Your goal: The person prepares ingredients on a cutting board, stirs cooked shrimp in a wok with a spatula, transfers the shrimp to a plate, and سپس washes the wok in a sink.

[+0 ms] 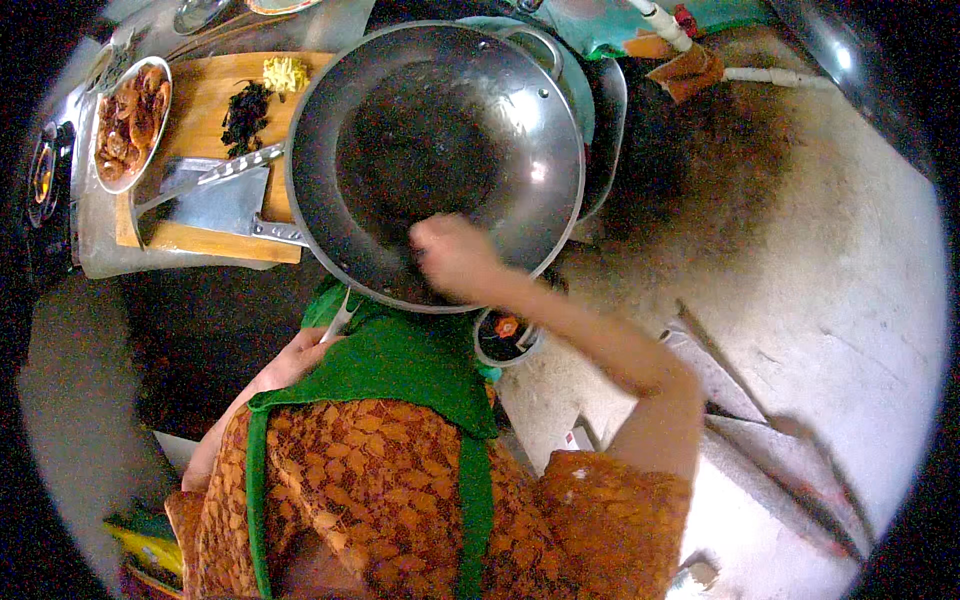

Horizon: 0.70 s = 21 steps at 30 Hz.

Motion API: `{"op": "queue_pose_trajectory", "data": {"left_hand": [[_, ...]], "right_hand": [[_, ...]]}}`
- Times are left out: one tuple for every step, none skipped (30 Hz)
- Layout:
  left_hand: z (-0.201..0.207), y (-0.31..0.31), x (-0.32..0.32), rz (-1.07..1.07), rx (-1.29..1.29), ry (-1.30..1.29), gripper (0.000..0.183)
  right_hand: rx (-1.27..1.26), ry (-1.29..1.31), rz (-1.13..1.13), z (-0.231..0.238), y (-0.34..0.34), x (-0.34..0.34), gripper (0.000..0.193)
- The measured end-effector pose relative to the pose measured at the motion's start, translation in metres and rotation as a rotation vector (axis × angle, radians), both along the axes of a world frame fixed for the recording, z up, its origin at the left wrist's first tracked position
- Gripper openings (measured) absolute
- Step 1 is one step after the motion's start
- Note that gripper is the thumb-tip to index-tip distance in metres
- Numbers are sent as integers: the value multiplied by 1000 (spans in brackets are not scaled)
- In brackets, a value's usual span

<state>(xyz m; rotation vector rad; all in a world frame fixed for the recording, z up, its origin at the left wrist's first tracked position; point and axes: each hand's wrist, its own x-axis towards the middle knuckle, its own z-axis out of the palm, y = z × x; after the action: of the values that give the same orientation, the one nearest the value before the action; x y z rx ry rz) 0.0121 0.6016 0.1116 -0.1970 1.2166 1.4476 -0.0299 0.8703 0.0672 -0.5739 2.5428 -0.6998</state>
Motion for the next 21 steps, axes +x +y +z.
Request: {"op": "queue_pose_trajectory", "data": {"left_hand": [[2,0,2,36,13,-25,35],[3,0,1,78,32,-40,36],[0,-1,0,65,37,-25,36],[-6,-4,3,41,38,-21,36],[-9,-6,5,20,42,-17,37],[-10,-7,2,-8,37,24,37],[-10,-9,0,-35,31,57,37],[-9,-10,1,-59,26,85,38],[-12,-10,-1,-81,26,84,38],[-14,-10,-2,-101,23,82,38],[-16,-11,-1,-118,21,75,37],[-17,-11,-1,-109,28,79,37],[-18,-11,-1,-103,37,85,37],[-17,-12,0,-95,44,87,37],[-17,-10,0,-59,55,81,37],[-16,-8,1,-17,66,72,37],[-15,-6,3,29,74,60,36],[-13,-5,1,17,61,54,36],[-10,-4,-1,0,49,44,36],[-9,-4,-2,-17,37,33,36],[-9,-4,-2,-22,31,34,36]], "right_hand": [[190,44,59,3,25,-9,22],[386,97,123,5,49,-27,22],[439,159,193,4,68,-51,25],[486,208,254,-1,83,-69,28],[421,380,288,-11,92,-86,29],[356,563,321,-20,99,-106,30],[361,656,313,-28,96,-124,31],[364,745,308,-35,83,-135,31],[382,720,166,-46,69,-138,30],[332,706,34,-62,51,-136,27],[195,747,-23,-71,31,-132,26],[81,670,-112,-69,9,-124,23],[11,614,-98,-66,-6,-114,21],[-26,551,-113,-58,-23,-100,21],[-39,510,-113,-56,-36,-84,21],[-60,436,-131,-48,-51,-67,22],[-111,355,-195,-38,-66,-49,22],[-152,306,-223,-34,-70,-37,23],[-116,252,-202,-27,-65,-27,22],[-81,197,-181,-19,-52,-21,21],[25,149,-126,-13,-31,-18,19]]}}
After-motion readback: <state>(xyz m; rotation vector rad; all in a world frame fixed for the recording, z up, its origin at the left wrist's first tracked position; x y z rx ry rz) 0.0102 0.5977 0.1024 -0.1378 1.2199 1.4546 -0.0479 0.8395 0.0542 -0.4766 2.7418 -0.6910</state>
